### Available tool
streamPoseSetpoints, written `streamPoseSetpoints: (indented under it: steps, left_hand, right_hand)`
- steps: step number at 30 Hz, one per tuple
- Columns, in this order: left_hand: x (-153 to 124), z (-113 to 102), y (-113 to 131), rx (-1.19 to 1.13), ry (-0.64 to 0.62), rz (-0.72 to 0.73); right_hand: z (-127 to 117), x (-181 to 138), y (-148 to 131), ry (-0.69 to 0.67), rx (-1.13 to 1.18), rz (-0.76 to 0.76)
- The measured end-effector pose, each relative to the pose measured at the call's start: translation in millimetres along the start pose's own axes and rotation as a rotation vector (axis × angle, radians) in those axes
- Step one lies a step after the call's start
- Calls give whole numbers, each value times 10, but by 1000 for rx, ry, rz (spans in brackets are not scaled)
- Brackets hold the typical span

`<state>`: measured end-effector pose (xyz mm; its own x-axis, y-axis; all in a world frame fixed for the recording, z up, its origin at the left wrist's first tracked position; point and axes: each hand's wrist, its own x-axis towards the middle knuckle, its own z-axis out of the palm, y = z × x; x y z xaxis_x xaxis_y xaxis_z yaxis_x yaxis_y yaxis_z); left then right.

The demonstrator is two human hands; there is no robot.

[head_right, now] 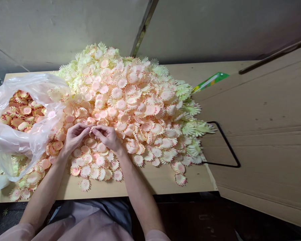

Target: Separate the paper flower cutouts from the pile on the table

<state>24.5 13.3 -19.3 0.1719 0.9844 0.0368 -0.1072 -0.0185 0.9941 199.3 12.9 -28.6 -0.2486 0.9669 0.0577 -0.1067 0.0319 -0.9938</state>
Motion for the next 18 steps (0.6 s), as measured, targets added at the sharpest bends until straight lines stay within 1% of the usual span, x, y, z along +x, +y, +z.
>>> streamPoseSetpoints:
  steps: [9,18]
  left_hand:
    - [-13,8,25,-9,15,50]
    - [-28,-6,27,-35,-12,73]
  right_hand:
    - [-12,4,-18,2,25,36]
    - [-15,14,-64,40,41,38]
